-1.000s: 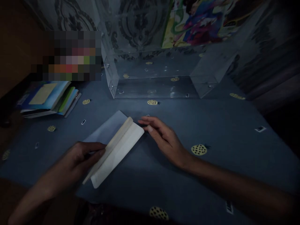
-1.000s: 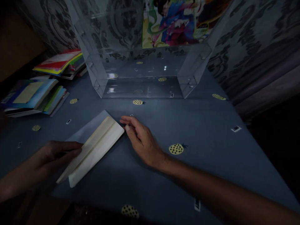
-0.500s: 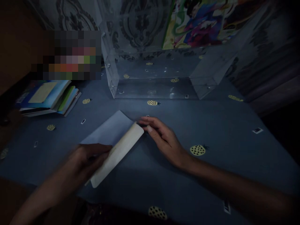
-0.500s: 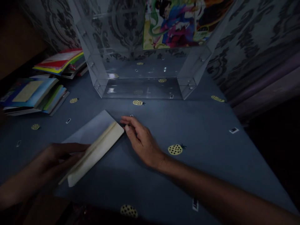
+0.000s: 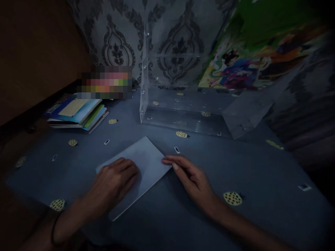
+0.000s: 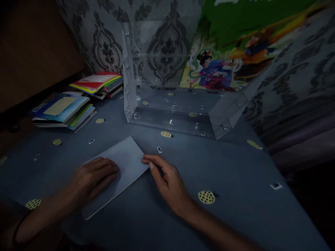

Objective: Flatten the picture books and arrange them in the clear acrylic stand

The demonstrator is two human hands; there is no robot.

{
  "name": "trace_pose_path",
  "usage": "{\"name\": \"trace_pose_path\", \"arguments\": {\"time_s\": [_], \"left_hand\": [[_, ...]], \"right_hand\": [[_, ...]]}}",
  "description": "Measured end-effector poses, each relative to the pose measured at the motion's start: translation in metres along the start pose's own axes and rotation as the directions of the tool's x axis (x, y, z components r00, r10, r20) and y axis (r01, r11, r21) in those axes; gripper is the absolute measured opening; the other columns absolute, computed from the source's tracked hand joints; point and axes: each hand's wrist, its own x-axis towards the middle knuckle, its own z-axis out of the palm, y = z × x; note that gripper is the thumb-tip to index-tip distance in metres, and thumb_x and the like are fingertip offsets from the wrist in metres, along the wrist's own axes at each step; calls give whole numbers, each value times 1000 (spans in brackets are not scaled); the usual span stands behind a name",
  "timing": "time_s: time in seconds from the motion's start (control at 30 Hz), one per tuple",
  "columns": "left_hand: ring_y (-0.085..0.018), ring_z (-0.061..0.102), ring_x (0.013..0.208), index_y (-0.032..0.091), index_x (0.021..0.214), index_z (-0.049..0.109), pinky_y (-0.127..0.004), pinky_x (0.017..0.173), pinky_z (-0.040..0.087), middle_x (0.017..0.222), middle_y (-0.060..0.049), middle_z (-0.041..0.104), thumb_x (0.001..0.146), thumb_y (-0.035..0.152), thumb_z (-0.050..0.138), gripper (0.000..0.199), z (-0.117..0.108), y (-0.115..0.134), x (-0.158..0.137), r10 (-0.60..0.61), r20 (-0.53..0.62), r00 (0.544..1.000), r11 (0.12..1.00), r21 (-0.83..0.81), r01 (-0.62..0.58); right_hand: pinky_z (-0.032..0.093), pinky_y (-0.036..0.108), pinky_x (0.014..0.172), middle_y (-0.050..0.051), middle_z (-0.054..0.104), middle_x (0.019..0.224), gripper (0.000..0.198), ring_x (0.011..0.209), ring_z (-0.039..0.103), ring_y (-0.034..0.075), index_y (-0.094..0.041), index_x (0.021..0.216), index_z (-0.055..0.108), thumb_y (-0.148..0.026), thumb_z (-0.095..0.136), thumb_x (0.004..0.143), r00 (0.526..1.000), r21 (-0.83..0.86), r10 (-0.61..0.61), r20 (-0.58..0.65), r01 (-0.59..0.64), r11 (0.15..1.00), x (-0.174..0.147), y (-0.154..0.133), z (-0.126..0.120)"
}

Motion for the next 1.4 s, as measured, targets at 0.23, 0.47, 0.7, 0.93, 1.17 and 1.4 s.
{"name": "trace_pose_path", "arguments": {"time_s": [0.23, 0.47, 0.7, 0.93, 1.17, 1.4], "left_hand": [[-26, 64, 111, 14, 122, 62, -42, 89, 56, 125, -13, 65, 104, 21, 42, 28, 14, -29, 50, 101, 51, 994, 957, 267, -111], [-27, 61, 121, 12, 133, 54, -44, 96, 51, 134, -15, 63, 104, 15, 37, 34, 31, -35, 58, 108, -27, 994, 947, 308, -95], [-27, 61, 119, 14, 133, 54, -45, 95, 51, 135, -15, 63, 104, 16, 34, 35, 35, -37, 55, 95, -63, 993, 954, 291, -73], [-27, 62, 116, 15, 131, 55, -45, 93, 52, 133, -15, 63, 104, 19, 36, 33, 36, -37, 55, 83, -75, 994, 959, 279, -59], [-24, 61, 102, 21, 121, 58, -35, 76, 56, 115, -9, 61, 102, 32, 49, 24, 24, -32, 57, -149, -48, 988, 960, 233, 156], [-23, 61, 100, 21, 122, 59, -33, 77, 53, 112, -8, 60, 99, 48, 54, 36, 18, -40, 60, -250, -21, 968, 950, 185, 250]], "right_hand": [[62, 37, 83, 11, 76, 115, 36, 110, 71, 25, -25, 115, 70, -50, 51, 99, 1000, -48, 5, -4, -5, 999, -1, 2, 1], [64, 37, 81, 11, 76, 115, 38, 110, 72, 26, -26, 112, 72, -54, 50, 98, 1000, -68, 30, -5, -31, 997, -1, 3, 0], [61, 42, 92, 11, 76, 115, 36, 109, 72, 26, -26, 110, 73, -51, 51, 98, 1000, -74, 20, -1, -20, 997, 0, 4, -1], [62, 41, 92, 11, 77, 112, 33, 108, 73, 26, -26, 109, 74, -49, 53, 98, 1000, -82, 5, -9, -6, 997, 1, 5, 0], [64, 38, 84, 10, 77, 113, 33, 109, 72, 27, -26, 110, 74, -49, 54, 98, 1000, -70, 19, -21, -20, 997, -1, 6, 2], [65, 36, 77, 11, 76, 113, 34, 109, 72, 26, -26, 111, 73, -50, 52, 98, 1000, -84, 0, -21, -2, 996, 0, 6, 3]]}}
